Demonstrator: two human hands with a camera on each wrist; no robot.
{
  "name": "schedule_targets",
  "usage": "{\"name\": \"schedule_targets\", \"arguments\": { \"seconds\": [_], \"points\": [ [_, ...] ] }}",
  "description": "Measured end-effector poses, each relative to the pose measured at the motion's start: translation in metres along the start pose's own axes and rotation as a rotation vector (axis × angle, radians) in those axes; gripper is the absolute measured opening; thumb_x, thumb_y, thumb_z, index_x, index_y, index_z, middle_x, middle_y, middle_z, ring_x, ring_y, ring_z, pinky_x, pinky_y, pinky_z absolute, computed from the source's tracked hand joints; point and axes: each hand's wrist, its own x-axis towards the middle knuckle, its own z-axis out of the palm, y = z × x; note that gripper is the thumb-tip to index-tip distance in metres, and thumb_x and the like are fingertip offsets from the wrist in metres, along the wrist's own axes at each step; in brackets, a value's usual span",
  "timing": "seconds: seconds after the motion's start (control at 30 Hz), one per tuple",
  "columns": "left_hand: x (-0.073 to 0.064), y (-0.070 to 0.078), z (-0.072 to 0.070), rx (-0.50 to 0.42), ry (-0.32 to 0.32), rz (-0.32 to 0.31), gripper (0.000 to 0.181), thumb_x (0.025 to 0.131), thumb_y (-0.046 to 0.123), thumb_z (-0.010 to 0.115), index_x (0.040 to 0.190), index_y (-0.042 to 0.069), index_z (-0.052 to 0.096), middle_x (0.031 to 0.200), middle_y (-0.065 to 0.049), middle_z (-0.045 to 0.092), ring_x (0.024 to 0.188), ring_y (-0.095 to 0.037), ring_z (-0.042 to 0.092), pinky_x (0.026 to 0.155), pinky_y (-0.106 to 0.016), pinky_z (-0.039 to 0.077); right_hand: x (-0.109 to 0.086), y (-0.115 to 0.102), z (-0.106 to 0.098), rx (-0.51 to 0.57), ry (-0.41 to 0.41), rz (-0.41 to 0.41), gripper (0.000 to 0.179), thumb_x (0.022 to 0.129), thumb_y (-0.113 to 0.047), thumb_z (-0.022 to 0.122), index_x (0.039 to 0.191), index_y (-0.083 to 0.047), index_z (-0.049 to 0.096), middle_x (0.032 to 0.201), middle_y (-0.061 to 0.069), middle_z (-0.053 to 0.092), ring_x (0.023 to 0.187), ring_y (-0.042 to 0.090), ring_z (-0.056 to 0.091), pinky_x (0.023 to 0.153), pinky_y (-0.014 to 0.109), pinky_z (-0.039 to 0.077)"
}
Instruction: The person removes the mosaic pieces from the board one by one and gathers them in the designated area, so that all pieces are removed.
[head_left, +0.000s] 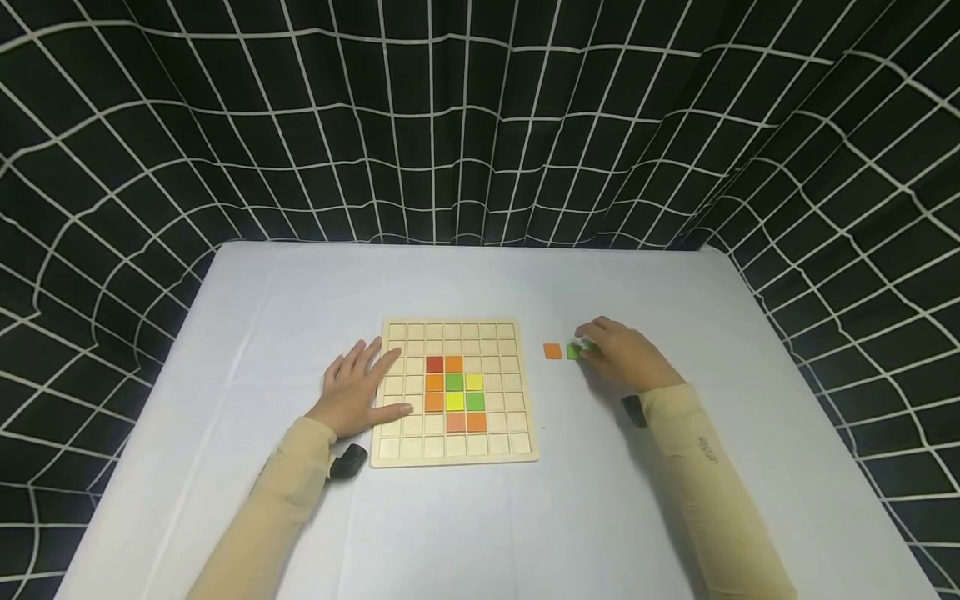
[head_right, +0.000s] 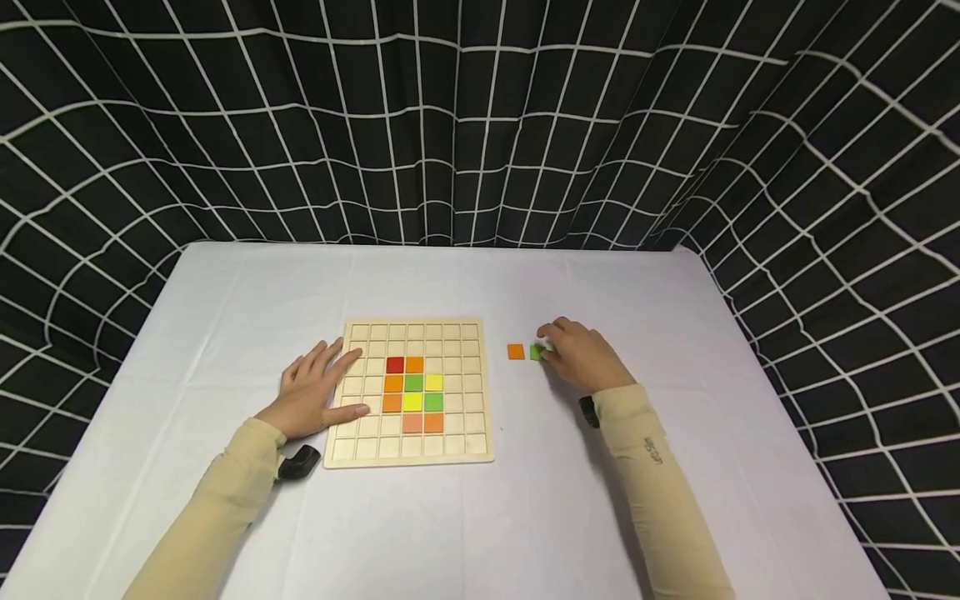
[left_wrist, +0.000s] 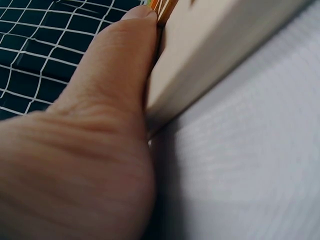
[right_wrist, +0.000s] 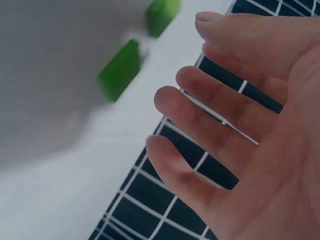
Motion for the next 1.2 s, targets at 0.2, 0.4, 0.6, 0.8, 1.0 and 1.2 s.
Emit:
{"name": "schedule_targets", "arguments": {
  "seconds": [0.2,0.4,0.6,0.8,1.0,1.2],
  "points": [
    [0.0,0.0,0.001,-0.001,-0.018,-0.005,0.095,0.081,0.069,0.058,0.154,0.023,0.018,0.161,-0.011,0.004,0.147,-0.035,-0.001,0.113,-0.06,0.002,0.01,-0.015,0.002,0.001,0.036,-0.075,0.03,0.09,-0.016,0.068,0.118,-0.007,0.063,0.112,0.01,0.064,0.103,0.028,0.062,0.09,0.044,0.05],
    [0.0,-0.001,0.0,-0.007,-0.02,-0.009,0.095,0.08,0.069,0.059,0.153,0.024,0.018,0.161,-0.01,0.004,0.147,-0.034,-0.001,0.113,-0.059,0.002,0.023,-0.037,0.006,-0.02,0.048,-0.156,0.027,0.089,-0.016,0.068,0.115,-0.006,0.065,0.104,0.009,0.066,0.093,0.024,0.065,0.083,0.039,0.053],
    [0.0,-0.003,0.001,-0.001,-0.022,-0.01,0.096,0.08,0.072,0.056,0.154,0.025,0.017,0.162,-0.009,0.003,0.147,-0.034,-0.002,0.113,-0.059,0.001,0.033,-0.061,0.004,-0.046,0.04,-0.228,0.027,0.088,-0.012,0.068,0.115,-0.007,0.065,0.101,0.007,0.066,0.085,0.02,0.063,0.077,0.034,0.054],
    [0.001,-0.003,0.002,-0.009,-0.021,-0.012,0.096,0.079,0.074,0.054,0.153,0.025,0.018,0.162,-0.009,0.004,0.147,-0.035,-0.002,0.114,-0.058,0.001,0.038,-0.08,0.009,-0.033,0.029,-0.314,0.028,0.087,-0.016,0.071,0.113,-0.007,0.066,0.097,0.006,0.065,0.082,0.018,0.062,0.074,0.033,0.054],
    [0.001,-0.003,0.001,-0.006,-0.031,-0.013,0.097,0.079,0.076,0.053,0.154,0.025,0.017,0.162,-0.009,0.003,0.147,-0.035,-0.003,0.113,-0.058,0.0,0.04,-0.096,0.016,-0.039,0.016,-0.36,0.023,0.088,-0.016,0.069,0.109,-0.009,0.067,0.095,0.003,0.065,0.079,0.017,0.062,0.072,0.032,0.054],
    [0.001,-0.002,-0.001,-0.015,-0.034,-0.018,0.096,0.08,0.073,0.055,0.153,0.025,0.017,0.162,-0.009,0.002,0.147,-0.034,-0.004,0.113,-0.058,0.0,0.042,-0.109,0.019,-0.089,0.015,-0.377,0.021,0.089,-0.018,0.068,0.109,-0.011,0.066,0.093,0.002,0.065,0.078,0.017,0.061,0.069,0.032,0.054]
  ]
}}
